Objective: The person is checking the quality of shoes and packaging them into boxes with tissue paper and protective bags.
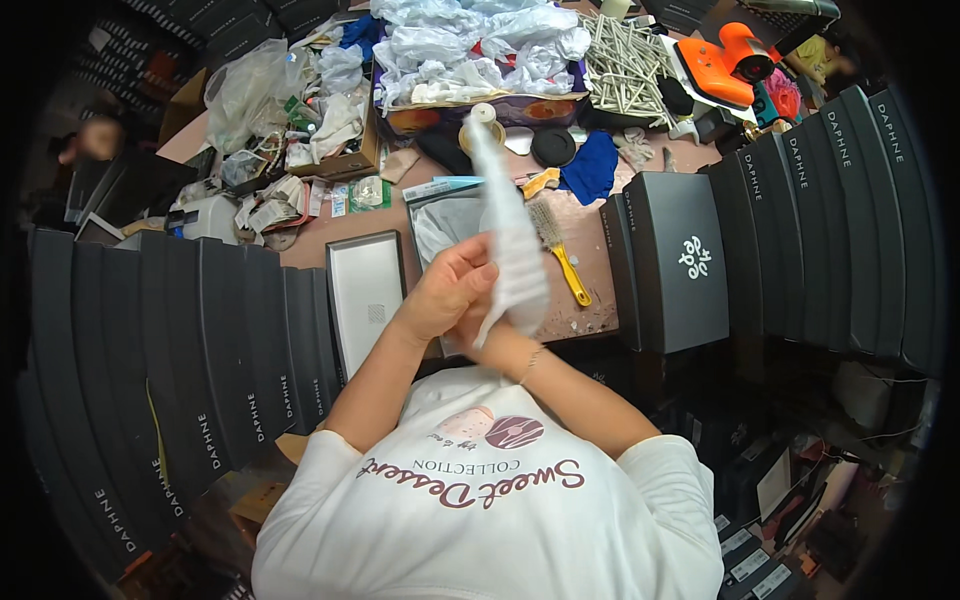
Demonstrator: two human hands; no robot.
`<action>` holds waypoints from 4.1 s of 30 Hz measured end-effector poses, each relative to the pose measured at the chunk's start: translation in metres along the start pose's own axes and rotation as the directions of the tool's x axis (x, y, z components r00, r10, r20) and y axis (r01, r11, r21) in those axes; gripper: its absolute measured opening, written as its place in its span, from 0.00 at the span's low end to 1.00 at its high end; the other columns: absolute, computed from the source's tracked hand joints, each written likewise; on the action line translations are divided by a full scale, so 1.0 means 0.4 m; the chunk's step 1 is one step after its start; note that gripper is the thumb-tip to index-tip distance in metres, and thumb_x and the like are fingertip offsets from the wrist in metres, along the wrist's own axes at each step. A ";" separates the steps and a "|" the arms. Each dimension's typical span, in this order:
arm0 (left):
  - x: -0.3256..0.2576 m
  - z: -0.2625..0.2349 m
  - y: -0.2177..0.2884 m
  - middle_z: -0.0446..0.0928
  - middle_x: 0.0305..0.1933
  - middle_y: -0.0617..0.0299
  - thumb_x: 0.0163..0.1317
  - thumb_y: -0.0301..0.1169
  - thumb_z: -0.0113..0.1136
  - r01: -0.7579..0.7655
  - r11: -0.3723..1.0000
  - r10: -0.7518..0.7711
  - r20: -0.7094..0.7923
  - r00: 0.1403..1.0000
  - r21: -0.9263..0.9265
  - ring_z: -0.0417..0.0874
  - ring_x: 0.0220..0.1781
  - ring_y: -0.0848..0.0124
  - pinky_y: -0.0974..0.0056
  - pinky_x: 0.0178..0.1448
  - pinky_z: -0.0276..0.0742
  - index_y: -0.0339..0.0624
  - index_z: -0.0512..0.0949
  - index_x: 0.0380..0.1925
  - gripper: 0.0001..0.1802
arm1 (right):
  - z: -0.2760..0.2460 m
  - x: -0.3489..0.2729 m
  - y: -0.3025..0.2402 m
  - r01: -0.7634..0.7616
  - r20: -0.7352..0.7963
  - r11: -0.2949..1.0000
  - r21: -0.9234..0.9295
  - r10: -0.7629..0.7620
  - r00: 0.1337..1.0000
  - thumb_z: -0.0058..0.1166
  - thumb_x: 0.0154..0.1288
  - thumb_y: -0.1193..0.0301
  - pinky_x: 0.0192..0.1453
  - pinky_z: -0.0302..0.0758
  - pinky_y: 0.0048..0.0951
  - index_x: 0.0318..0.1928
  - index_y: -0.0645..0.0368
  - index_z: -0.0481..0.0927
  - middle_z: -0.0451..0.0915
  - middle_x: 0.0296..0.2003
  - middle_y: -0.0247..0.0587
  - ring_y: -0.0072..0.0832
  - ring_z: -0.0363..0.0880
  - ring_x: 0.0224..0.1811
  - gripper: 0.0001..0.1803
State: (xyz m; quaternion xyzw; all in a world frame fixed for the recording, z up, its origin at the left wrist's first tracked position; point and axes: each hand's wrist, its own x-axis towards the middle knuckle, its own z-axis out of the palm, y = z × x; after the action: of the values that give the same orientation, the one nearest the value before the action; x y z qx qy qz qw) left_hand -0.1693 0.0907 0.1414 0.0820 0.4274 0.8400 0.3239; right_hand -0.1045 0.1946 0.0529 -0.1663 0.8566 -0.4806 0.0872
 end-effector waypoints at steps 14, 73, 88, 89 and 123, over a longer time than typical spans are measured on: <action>-0.196 -0.208 -0.304 0.77 0.44 0.55 0.52 0.32 0.62 0.066 -0.135 -0.044 -0.072 0.996 0.989 0.71 0.55 0.59 0.44 0.64 0.59 0.41 0.79 0.45 0.18 | -0.046 0.213 0.147 -0.078 -0.076 0.792 -0.606 0.040 0.996 0.55 0.51 0.77 0.50 0.74 0.42 0.64 0.63 0.59 0.77 0.41 0.58 0.47 0.77 0.46 0.37; 0.038 -0.135 -0.031 0.76 0.28 0.52 0.50 0.24 0.54 -0.339 -0.357 -0.118 0.318 0.941 0.870 0.80 0.35 0.54 0.54 0.40 0.74 0.39 0.79 0.25 0.05 | -0.224 -0.220 0.291 -0.298 -0.235 0.833 -0.466 0.208 0.949 0.59 0.51 0.80 0.64 0.64 0.39 0.63 0.59 0.62 0.65 0.60 0.57 0.50 0.64 0.62 0.36; -0.263 -0.105 0.268 0.74 0.35 0.55 0.54 0.19 0.54 0.125 -0.262 0.377 -0.018 0.926 0.957 0.75 0.43 0.54 0.49 0.63 0.66 0.38 0.78 0.35 0.09 | -0.299 -0.064 -0.048 0.137 0.002 0.851 -0.507 -0.158 0.987 0.52 0.47 0.83 0.66 0.61 0.47 0.51 0.59 0.74 0.74 0.51 0.45 0.42 0.69 0.58 0.25; -0.306 -0.169 0.215 0.74 0.34 0.55 0.56 0.21 0.54 0.195 -0.266 0.328 -0.101 0.939 0.944 0.75 0.43 0.56 0.49 0.64 0.64 0.40 0.79 0.36 0.09 | -0.243 -0.070 -0.007 0.159 0.122 0.857 -0.491 -0.113 0.986 0.55 0.49 0.80 0.68 0.57 0.48 0.53 0.57 0.72 0.73 0.52 0.44 0.42 0.68 0.59 0.26; -0.436 -0.362 -0.002 0.73 0.33 0.58 0.59 0.24 0.52 0.386 -0.162 0.264 -0.337 0.904 0.908 0.76 0.44 0.60 0.48 0.66 0.61 0.45 0.81 0.35 0.08 | -0.208 0.104 -0.119 0.008 0.068 0.995 0.100 -0.015 0.998 0.56 0.58 0.75 0.43 0.75 0.40 0.55 0.61 0.71 0.78 0.33 0.50 0.48 0.79 0.36 0.23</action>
State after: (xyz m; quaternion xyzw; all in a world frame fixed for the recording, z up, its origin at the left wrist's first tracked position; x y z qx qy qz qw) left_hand -0.0935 -0.1124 0.0753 0.0956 0.9734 0.1894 0.0864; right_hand -0.1592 0.2222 0.1375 -0.1831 0.8272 -0.5170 0.1218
